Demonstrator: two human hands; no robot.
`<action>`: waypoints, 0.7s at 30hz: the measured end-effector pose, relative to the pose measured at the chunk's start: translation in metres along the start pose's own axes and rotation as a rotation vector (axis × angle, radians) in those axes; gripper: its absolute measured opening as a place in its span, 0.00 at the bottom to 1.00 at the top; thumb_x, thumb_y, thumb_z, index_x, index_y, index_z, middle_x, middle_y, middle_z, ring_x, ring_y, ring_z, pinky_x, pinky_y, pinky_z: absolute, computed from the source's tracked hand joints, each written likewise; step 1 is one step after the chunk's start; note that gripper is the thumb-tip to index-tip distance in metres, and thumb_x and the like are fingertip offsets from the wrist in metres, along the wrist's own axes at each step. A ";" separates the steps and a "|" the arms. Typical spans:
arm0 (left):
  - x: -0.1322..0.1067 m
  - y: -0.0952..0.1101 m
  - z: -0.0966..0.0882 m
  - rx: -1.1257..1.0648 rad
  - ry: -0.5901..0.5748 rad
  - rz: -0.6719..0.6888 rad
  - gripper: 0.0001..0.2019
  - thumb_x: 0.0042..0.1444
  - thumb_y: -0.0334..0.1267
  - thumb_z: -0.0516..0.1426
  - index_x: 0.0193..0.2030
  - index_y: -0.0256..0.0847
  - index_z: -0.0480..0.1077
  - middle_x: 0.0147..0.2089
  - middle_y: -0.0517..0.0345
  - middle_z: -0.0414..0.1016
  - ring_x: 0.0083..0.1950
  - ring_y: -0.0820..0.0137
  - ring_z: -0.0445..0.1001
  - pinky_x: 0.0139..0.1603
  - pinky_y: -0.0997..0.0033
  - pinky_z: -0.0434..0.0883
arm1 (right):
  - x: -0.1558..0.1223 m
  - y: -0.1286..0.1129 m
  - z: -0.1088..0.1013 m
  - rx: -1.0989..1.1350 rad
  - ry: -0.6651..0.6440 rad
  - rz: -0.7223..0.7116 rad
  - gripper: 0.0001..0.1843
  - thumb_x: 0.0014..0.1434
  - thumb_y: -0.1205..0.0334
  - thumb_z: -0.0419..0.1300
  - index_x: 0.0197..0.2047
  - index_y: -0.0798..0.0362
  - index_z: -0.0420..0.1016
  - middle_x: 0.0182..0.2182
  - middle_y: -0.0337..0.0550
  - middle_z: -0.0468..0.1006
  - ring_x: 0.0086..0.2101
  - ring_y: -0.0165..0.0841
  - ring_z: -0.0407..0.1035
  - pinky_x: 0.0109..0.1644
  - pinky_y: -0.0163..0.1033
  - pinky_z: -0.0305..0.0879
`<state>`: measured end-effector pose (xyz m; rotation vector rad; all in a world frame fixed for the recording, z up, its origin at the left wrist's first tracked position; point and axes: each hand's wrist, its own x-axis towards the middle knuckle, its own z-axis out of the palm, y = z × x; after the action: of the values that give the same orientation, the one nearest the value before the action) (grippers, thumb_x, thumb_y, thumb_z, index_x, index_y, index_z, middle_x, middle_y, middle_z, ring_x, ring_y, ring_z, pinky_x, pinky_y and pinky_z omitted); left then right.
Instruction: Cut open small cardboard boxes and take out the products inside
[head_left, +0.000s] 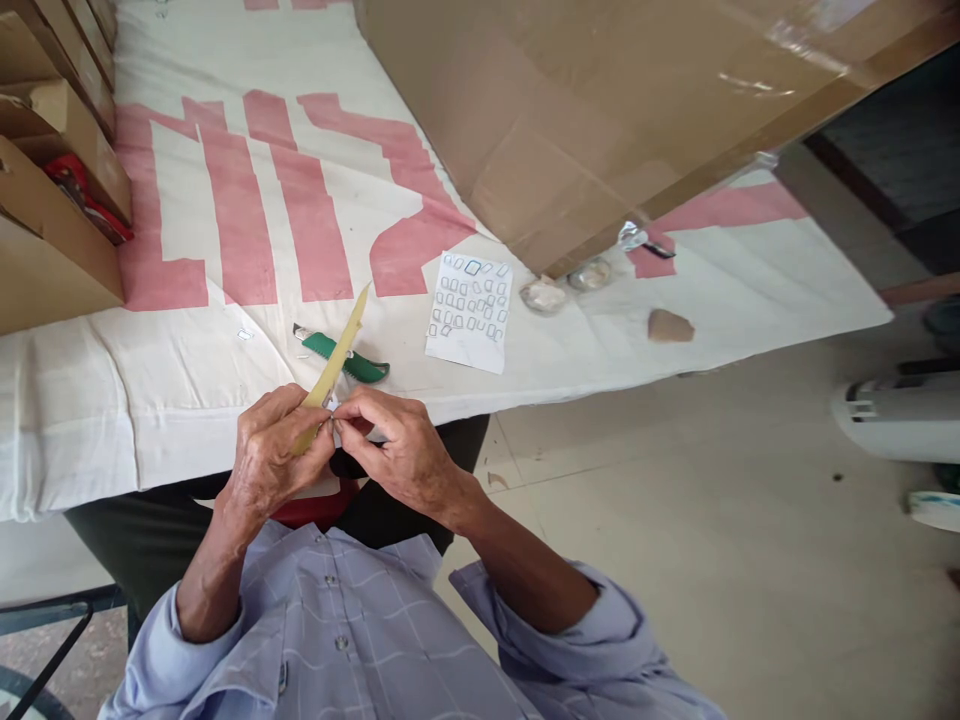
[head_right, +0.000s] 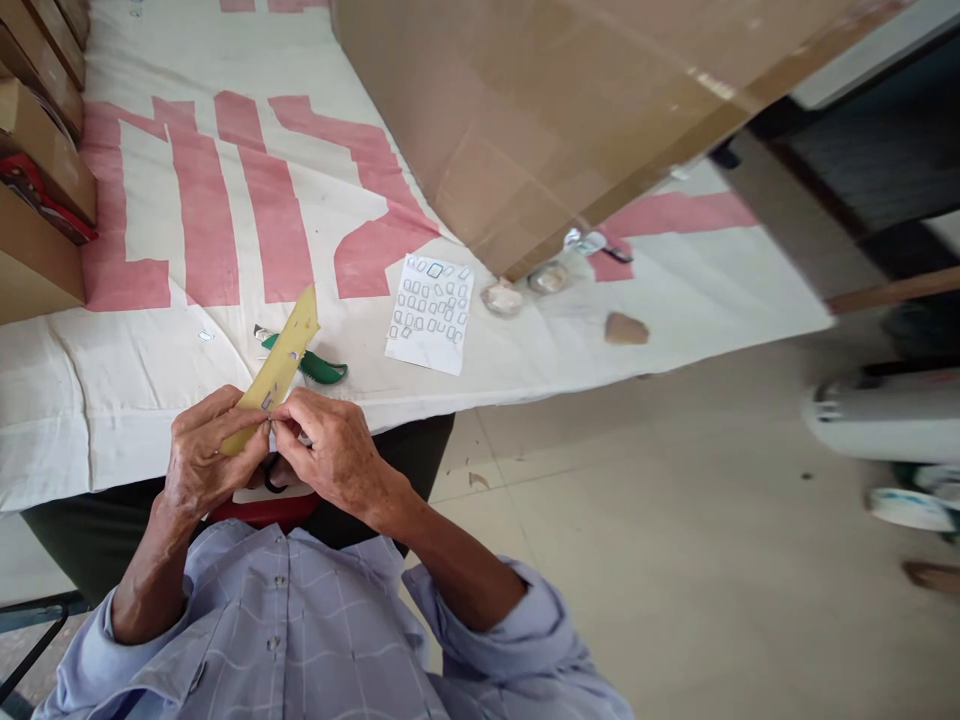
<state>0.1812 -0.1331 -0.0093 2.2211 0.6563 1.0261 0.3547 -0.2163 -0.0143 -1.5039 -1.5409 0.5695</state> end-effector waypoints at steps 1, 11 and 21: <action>0.000 0.000 0.000 -0.012 0.005 -0.002 0.08 0.62 0.28 0.62 0.37 0.43 0.83 0.29 0.61 0.70 0.28 0.73 0.67 0.29 0.71 0.63 | 0.000 0.000 0.000 0.008 0.006 -0.003 0.07 0.67 0.66 0.61 0.36 0.47 0.77 0.31 0.43 0.81 0.33 0.35 0.75 0.40 0.40 0.73; 0.003 -0.001 -0.007 -0.320 0.001 -0.196 0.06 0.62 0.33 0.67 0.33 0.43 0.85 0.26 0.62 0.69 0.24 0.75 0.64 0.24 0.74 0.58 | 0.002 -0.014 -0.008 0.346 -0.067 0.213 0.06 0.66 0.61 0.63 0.36 0.48 0.79 0.31 0.38 0.81 0.29 0.32 0.72 0.34 0.37 0.74; 0.005 0.004 -0.004 -0.338 0.049 -0.299 0.08 0.60 0.38 0.71 0.29 0.42 0.84 0.24 0.62 0.66 0.24 0.76 0.60 0.23 0.74 0.55 | 0.004 -0.017 -0.007 0.346 -0.066 0.180 0.07 0.66 0.62 0.62 0.33 0.49 0.75 0.30 0.39 0.81 0.29 0.30 0.72 0.35 0.35 0.70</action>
<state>0.1816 -0.1315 -0.0026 1.7518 0.7488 0.9591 0.3522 -0.2166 0.0044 -1.3718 -1.2825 0.9475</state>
